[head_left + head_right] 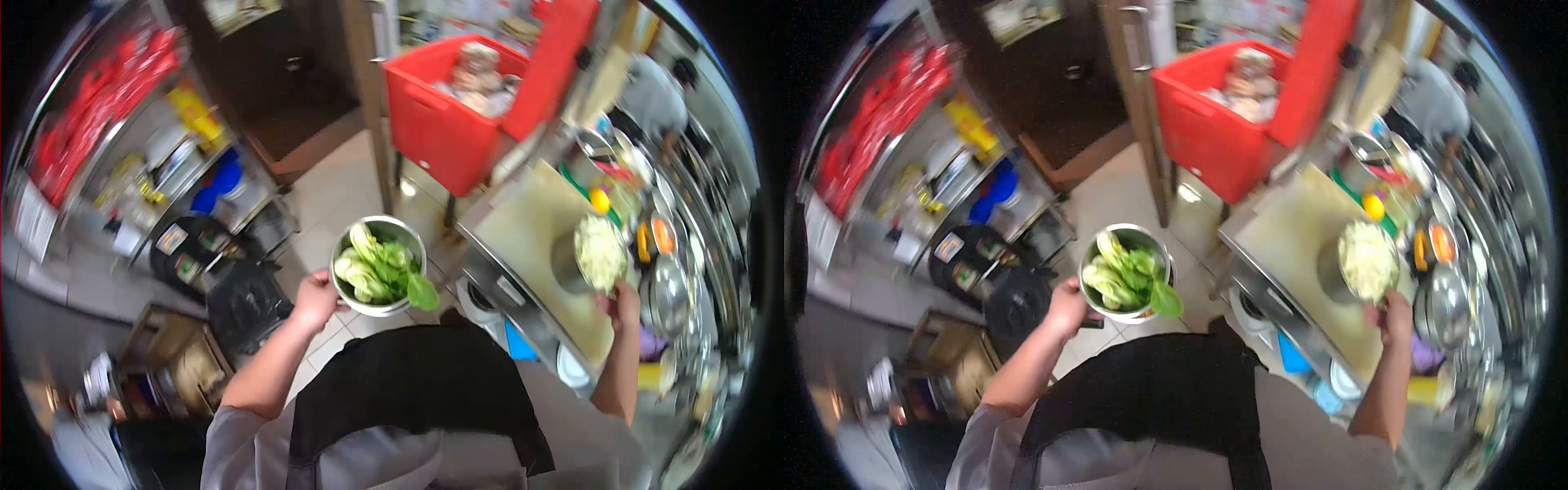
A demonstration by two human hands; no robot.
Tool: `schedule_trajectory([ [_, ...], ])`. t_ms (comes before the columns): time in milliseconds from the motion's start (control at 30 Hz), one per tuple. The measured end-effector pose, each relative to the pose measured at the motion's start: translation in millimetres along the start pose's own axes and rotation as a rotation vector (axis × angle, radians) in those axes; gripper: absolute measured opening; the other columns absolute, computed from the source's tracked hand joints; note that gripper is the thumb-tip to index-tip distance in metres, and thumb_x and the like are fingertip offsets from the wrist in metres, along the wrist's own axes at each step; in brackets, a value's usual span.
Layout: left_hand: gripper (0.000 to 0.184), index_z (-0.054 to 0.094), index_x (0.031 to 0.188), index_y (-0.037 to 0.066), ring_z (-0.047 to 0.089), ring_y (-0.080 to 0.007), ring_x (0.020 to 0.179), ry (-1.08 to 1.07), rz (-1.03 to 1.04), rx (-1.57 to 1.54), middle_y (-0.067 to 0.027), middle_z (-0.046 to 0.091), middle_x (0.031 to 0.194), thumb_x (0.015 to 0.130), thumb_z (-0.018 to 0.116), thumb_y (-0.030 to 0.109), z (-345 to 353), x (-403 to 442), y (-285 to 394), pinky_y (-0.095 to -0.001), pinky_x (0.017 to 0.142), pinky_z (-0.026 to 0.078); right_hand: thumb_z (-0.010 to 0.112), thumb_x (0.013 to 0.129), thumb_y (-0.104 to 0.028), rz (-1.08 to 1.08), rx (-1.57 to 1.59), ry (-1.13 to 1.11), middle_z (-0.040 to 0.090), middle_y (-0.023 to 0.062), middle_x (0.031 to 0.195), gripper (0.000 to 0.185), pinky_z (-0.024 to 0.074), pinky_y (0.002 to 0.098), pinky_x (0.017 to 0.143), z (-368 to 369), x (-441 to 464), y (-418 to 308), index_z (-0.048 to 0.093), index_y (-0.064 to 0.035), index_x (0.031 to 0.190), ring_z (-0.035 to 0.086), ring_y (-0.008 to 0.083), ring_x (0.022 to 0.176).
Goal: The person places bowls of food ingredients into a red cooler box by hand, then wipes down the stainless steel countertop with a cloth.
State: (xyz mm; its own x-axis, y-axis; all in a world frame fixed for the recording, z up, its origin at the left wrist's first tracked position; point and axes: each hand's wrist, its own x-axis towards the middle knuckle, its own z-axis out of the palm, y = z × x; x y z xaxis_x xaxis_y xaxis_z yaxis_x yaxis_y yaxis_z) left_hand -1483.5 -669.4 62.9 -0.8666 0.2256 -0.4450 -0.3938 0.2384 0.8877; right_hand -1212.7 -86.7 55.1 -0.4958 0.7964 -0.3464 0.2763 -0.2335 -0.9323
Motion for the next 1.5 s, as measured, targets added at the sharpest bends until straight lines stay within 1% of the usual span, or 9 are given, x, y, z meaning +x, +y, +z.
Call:
schedule_trajectory([
  [100,0.016,0.066,0.106,0.005,0.072,-0.0191,0.08,-0.218,0.084,0.025,-0.0079,0.072,0.095,0.095,0.056,0.011,24,54,49,-0.0336,0.068,0.061,0.053,0.093,-0.024,0.028,-0.022,0.175,0.06,0.0058,0.077,0.016,0.0549,0.0327,0.047,27,-28,-14,0.053,-0.009,0.088,0.069,0.0229,0.062],
  [333,0.022,0.064,0.115,0.005,0.071,-0.0226,0.088,-0.587,0.041,0.086,-0.0115,0.071,0.104,0.096,0.057,0.012,129,121,146,-0.0386,0.072,0.061,0.058,0.091,-0.021,0.004,0.026,0.297,0.054,0.0041,0.068,0.019,0.0548,0.0306,0.045,40,-35,-11,0.058,-0.0039,0.083,0.062,0.0186,0.053],
  [567,0.02,0.065,0.101,0.001,0.066,-0.0199,0.074,-0.675,0.072,0.421,-0.0092,0.066,0.086,0.095,0.058,0.019,247,179,152,-0.0374,0.062,0.06,0.058,0.09,-0.017,-0.009,0.095,0.491,0.051,0.0004,0.062,0.019,0.0573,0.0331,0.047,44,-72,7,0.058,-0.0084,0.073,0.052,0.0124,0.047],
  [800,0.026,0.063,0.096,0.0,0.066,-0.0225,0.074,-0.945,0.015,0.471,-0.0111,0.063,0.086,0.09,0.064,0.026,328,201,170,-0.0358,0.055,0.058,0.059,0.09,-0.02,0.047,0.141,0.679,0.056,0.0023,0.071,0.013,0.0582,0.0325,0.05,43,-127,32,0.06,-0.0077,0.086,0.057,0.0125,0.057],
  [933,0.036,0.064,0.104,-0.001,0.067,-0.0216,0.077,-1.153,0.234,0.526,-0.0119,0.066,0.087,0.093,0.064,0.034,331,232,185,-0.0358,0.064,0.056,0.059,0.09,-0.022,0.091,0.161,0.829,0.059,0.0032,0.078,0.015,0.0583,0.0331,0.052,91,-158,11,0.06,-0.0071,0.091,0.061,0.0135,0.063],
  [1100,0.029,0.07,0.091,0.003,0.068,-0.028,0.076,-0.758,0.902,0.567,-0.0168,0.069,0.085,0.09,0.067,0.032,247,359,206,-0.0389,0.07,0.053,0.057,0.088,-0.017,0.008,0.104,0.849,0.063,0.0049,0.076,0.017,0.0511,0.0286,0.052,143,-202,-8,0.063,-0.001,0.086,0.06,0.0133,0.062],
  [1133,0.032,0.071,0.088,0.006,0.067,-0.0367,0.084,-0.689,0.907,0.643,-0.019,0.069,0.089,0.088,0.063,0.036,221,385,219,-0.0462,0.077,0.053,0.057,0.088,-0.017,-0.006,0.113,0.867,0.062,0.0048,0.076,0.017,0.0502,0.0279,0.051,168,-205,-17,0.063,-0.0008,0.086,0.06,0.0129,0.062],
  [1333,0.032,0.069,0.087,0.003,0.067,-0.0377,0.087,-0.463,0.974,1.022,-0.0196,0.069,0.091,0.089,0.063,0.034,134,544,242,-0.048,0.08,0.053,0.054,0.09,-0.013,-0.031,0.074,0.798,0.062,0.0043,0.076,0.016,0.0455,0.025,0.057,295,-179,-69,0.063,-0.0007,0.083,0.057,0.0108,0.064],
  [1500,0.037,0.066,0.102,0.003,0.067,-0.0371,0.095,-0.435,0.913,1.314,-0.0191,0.067,0.104,0.09,0.062,0.038,116,561,255,-0.0511,0.085,0.051,0.054,0.089,-0.01,0.115,0.186,0.661,0.059,0.0035,0.074,0.016,0.0437,0.0285,0.06,347,-135,-56,0.06,-0.0014,0.077,0.054,0.0125,0.065],
])
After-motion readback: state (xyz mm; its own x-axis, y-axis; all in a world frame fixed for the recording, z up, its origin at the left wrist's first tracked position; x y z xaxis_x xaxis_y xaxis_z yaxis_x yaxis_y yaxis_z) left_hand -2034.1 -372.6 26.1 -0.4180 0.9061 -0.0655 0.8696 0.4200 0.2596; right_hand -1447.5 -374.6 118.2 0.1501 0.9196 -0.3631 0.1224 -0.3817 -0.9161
